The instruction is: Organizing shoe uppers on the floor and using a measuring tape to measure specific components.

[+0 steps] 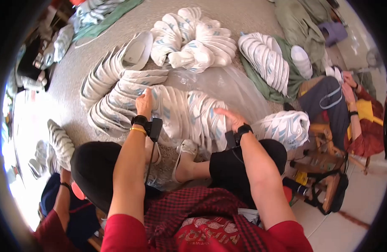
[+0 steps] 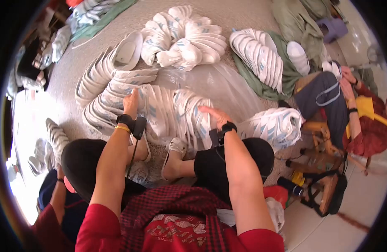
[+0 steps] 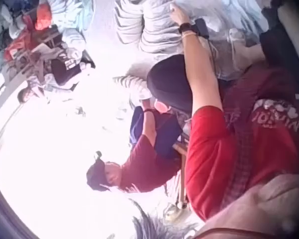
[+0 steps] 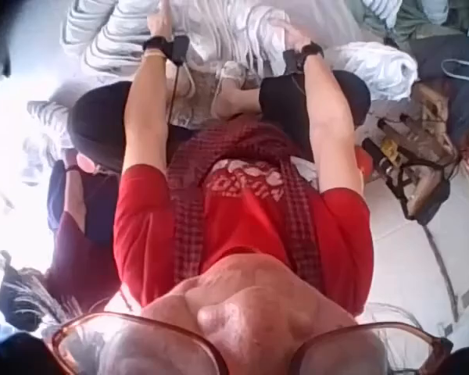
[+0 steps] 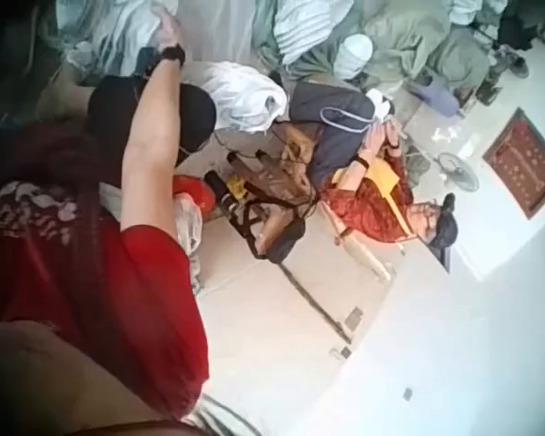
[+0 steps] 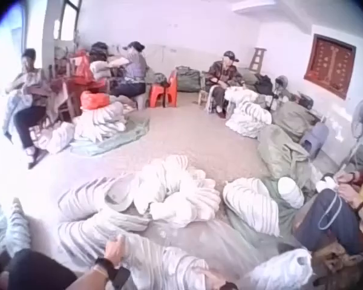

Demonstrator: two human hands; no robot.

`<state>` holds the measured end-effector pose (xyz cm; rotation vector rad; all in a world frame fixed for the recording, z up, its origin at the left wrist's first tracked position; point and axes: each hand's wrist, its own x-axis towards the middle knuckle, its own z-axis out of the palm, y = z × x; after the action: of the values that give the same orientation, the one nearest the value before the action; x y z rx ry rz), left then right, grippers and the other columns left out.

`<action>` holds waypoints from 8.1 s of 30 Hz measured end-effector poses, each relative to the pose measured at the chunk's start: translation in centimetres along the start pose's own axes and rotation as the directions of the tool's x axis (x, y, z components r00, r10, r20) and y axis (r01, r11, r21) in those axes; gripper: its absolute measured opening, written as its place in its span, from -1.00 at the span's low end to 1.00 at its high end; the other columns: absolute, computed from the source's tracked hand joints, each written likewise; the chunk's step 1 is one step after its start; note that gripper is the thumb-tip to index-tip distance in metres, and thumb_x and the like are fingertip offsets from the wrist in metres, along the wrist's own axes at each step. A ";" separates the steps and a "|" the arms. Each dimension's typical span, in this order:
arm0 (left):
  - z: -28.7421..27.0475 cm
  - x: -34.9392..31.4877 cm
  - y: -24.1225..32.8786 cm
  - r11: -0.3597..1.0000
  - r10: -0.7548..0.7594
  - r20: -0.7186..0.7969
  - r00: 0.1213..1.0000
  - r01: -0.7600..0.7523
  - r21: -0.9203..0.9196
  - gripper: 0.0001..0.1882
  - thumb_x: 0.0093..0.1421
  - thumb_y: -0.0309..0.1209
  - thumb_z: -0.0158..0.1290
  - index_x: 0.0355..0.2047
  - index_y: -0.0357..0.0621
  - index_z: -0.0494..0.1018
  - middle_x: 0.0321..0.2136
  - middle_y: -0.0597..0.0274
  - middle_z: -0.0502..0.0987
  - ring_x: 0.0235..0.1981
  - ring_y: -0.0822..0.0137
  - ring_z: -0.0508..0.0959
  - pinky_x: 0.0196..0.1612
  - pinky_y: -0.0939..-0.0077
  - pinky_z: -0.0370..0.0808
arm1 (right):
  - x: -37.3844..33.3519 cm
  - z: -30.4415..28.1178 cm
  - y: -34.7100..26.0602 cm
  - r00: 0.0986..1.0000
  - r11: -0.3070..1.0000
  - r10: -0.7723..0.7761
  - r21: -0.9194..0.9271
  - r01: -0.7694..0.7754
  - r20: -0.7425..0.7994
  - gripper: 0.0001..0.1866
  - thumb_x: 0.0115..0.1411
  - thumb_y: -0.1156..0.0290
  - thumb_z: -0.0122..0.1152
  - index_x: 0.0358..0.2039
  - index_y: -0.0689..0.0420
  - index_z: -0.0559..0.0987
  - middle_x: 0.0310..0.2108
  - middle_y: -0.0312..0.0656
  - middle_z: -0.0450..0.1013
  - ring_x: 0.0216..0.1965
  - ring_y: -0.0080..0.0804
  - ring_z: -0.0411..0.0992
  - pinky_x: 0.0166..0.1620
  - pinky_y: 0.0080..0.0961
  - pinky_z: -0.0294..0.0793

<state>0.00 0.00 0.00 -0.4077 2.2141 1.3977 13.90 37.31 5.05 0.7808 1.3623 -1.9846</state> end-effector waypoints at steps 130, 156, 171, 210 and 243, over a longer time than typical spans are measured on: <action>8.1 -10.6 18.2 0.764 0.322 0.373 0.870 -0.471 0.441 -0.43 0.11 -0.16 0.13 0.02 -0.35 0.42 -0.24 -0.12 0.58 -0.20 0.18 0.60 -0.10 0.42 0.47 | -7.1 0.3 -10.2 0.822 0.489 -0.568 -0.789 0.372 0.035 -0.44 0.12 -0.07 0.20 -0.27 0.28 0.61 -0.36 -0.02 0.56 -0.34 -0.21 0.53 -0.20 -0.34 0.51; 21.0 -31.2 33.2 0.759 0.435 0.881 0.187 -0.602 -0.247 -0.70 0.33 -0.32 -0.05 -0.12 -0.33 0.50 -0.55 0.29 0.45 -0.55 0.54 0.41 -0.43 0.65 0.39 | -37.1 -10.3 -8.5 0.549 0.572 -0.821 -0.216 0.792 -0.159 -0.79 0.25 0.39 0.04 -0.41 0.28 0.52 -0.67 -0.41 0.31 -0.66 -0.69 0.19 -0.55 -0.70 0.18; -0.9 -36.2 30.5 0.161 0.331 0.515 0.791 -0.585 0.795 -0.69 0.13 -0.40 0.09 -0.14 -0.33 0.48 -0.38 0.07 0.53 -0.36 0.33 0.50 -0.27 0.42 0.40 | -35.3 -14.1 14.7 0.953 0.834 -0.302 -0.487 0.259 -0.009 -0.66 0.15 0.22 0.20 -0.10 0.11 0.59 -0.30 -0.30 0.56 -0.27 -0.51 0.49 -0.18 -0.50 0.47; 23.9 -7.5 27.1 0.862 0.220 0.585 0.781 -0.436 0.258 -0.36 0.05 -0.12 0.01 0.14 -0.13 0.34 -0.11 0.09 0.45 -0.09 0.28 0.40 -0.08 0.41 0.33 | -12.6 -23.5 5.4 0.636 0.614 -0.586 -0.787 -0.057 -0.503 -0.25 -0.23 -0.01 0.44 -0.09 0.22 0.46 -0.30 -0.02 0.51 -0.26 -0.16 0.49 -0.18 -0.35 0.45; 3.8 -6.8 21.2 0.507 0.459 0.414 0.786 0.151 -0.849 0.00 0.18 0.38 -0.33 0.26 -0.33 0.08 0.16 0.00 0.34 0.18 0.07 0.33 0.28 0.18 0.13 | -16.5 -7.7 -8.9 0.351 -0.085 -0.869 -0.804 0.589 0.349 -0.60 -0.08 0.47 0.32 -0.15 0.19 0.57 -0.15 -0.02 0.52 0.00 -0.06 0.42 0.07 -0.18 0.34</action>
<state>-3.81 12.55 18.40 -0.0054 0.9021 2.3001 18.90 49.61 20.36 -0.4436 3.1536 -1.2733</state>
